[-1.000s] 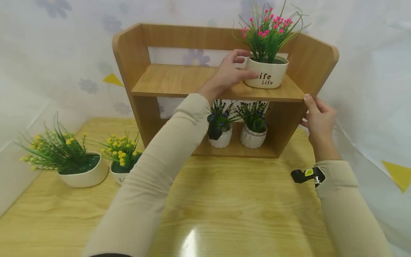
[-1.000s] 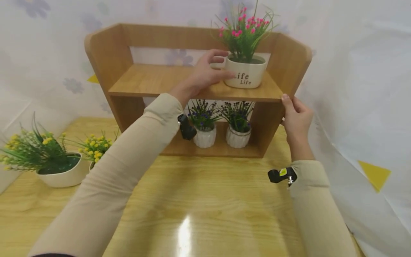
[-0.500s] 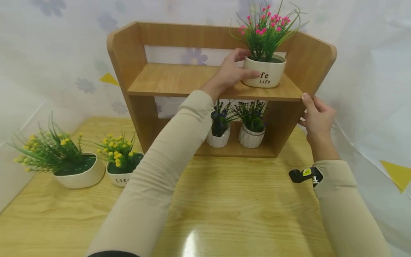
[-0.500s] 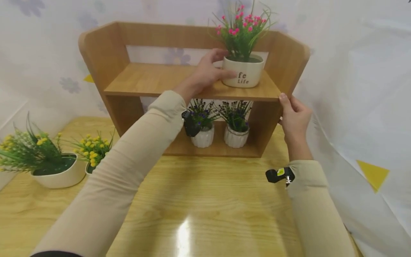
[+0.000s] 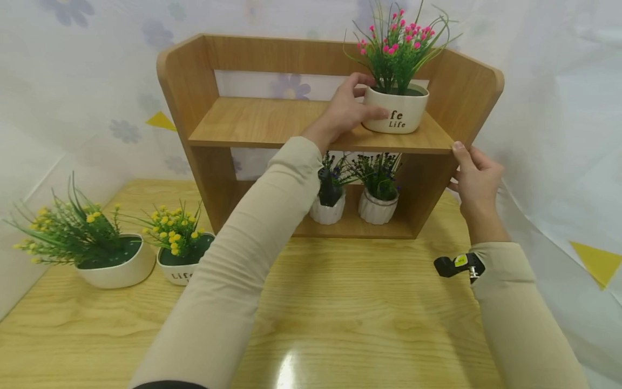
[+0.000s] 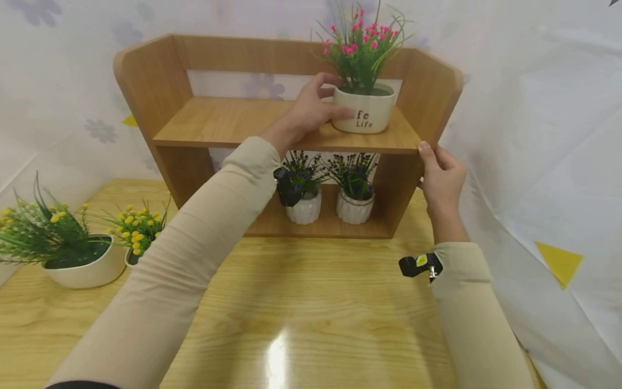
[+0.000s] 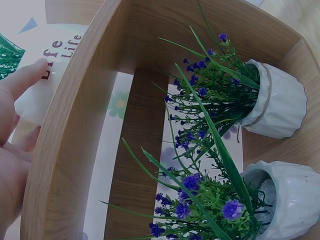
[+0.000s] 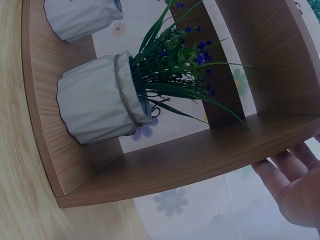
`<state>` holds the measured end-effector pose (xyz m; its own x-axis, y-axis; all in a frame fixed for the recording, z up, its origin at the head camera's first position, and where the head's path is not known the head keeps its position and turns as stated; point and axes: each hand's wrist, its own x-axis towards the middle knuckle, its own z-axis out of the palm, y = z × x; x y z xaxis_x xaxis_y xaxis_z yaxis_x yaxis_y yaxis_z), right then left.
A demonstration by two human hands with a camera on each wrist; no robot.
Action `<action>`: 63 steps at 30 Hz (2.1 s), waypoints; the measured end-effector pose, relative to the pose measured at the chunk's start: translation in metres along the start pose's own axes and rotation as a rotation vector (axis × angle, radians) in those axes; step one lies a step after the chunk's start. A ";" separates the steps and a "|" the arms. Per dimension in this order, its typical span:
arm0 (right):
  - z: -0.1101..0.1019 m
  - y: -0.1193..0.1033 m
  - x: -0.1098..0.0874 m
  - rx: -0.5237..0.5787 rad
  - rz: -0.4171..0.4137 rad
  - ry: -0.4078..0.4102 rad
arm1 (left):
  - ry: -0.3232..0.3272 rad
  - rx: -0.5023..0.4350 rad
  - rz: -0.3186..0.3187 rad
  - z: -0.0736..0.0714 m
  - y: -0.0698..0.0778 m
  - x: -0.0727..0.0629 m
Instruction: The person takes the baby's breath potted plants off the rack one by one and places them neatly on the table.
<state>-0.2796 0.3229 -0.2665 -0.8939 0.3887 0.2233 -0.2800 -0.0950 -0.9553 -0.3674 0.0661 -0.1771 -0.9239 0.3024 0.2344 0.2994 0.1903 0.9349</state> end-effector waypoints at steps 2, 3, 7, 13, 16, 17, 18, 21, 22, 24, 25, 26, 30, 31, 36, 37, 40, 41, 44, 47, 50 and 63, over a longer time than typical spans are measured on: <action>0.000 0.001 0.000 -0.001 0.001 0.001 | 0.003 0.007 -0.002 0.000 0.001 0.000; 0.000 0.001 0.000 -0.002 0.001 0.001 | 0.003 0.008 -0.003 0.000 0.001 0.000; 0.001 0.001 0.000 -0.005 0.000 0.005 | 0.007 0.021 -0.013 -0.002 0.001 0.000; 0.002 0.001 0.000 -0.006 0.001 0.006 | 0.008 0.033 -0.020 -0.003 0.001 0.001; 0.002 0.001 0.000 0.000 0.001 0.006 | 0.011 0.028 -0.015 -0.002 0.001 0.000; 0.002 0.001 0.000 0.005 0.001 0.006 | 0.012 0.028 -0.012 -0.002 0.001 0.000; 0.002 0.001 0.000 0.008 0.002 0.005 | 0.013 0.029 -0.009 -0.002 0.001 0.000; 0.002 0.002 0.000 0.012 0.005 0.004 | 0.011 0.034 -0.006 -0.003 0.001 0.000; 0.002 0.002 0.000 0.010 0.006 0.005 | 0.011 0.036 -0.008 -0.003 0.001 0.000; 0.002 0.002 0.000 0.006 0.011 0.005 | 0.010 0.034 -0.008 -0.004 0.000 -0.001; 0.002 0.002 0.000 0.004 0.013 0.005 | 0.009 0.031 -0.010 -0.004 0.000 -0.001; 0.003 0.002 0.000 0.003 0.016 0.006 | 0.009 0.031 -0.009 -0.005 0.000 -0.001; 0.004 0.003 0.001 -0.007 0.018 0.003 | 0.009 0.027 -0.005 -0.007 -0.001 -0.003; 0.005 0.004 0.001 -0.009 0.017 0.003 | 0.009 0.029 -0.004 -0.007 -0.002 -0.003; 0.005 0.005 0.003 0.001 0.014 0.005 | 0.010 0.035 0.003 -0.010 -0.002 -0.007; 0.005 0.005 0.003 0.007 0.014 0.004 | 0.012 0.037 0.004 -0.011 -0.001 -0.007; 0.005 0.004 0.005 0.018 0.009 0.000 | 0.022 0.037 0.005 -0.013 0.000 -0.010; 0.005 0.004 0.005 0.019 0.009 0.000 | 0.025 0.033 0.005 -0.014 0.000 -0.011; 0.004 0.003 0.007 0.028 0.011 0.000 | 0.030 0.018 0.003 -0.017 0.002 -0.015; 0.004 0.004 0.009 0.038 0.019 -0.003 | 0.027 0.004 -0.014 -0.020 0.003 -0.018; 0.002 0.004 0.012 0.045 0.024 -0.005 | 0.017 0.024 -0.014 -0.023 0.004 -0.022; -0.001 0.008 0.022 0.060 0.026 -0.008 | -0.012 -0.042 0.054 -0.038 0.000 -0.042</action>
<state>-0.3014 0.3321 -0.2691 -0.9038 0.3780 0.2006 -0.2770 -0.1595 -0.9475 -0.3378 0.0185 -0.1766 -0.9037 0.3223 0.2820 0.3384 0.1337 0.9315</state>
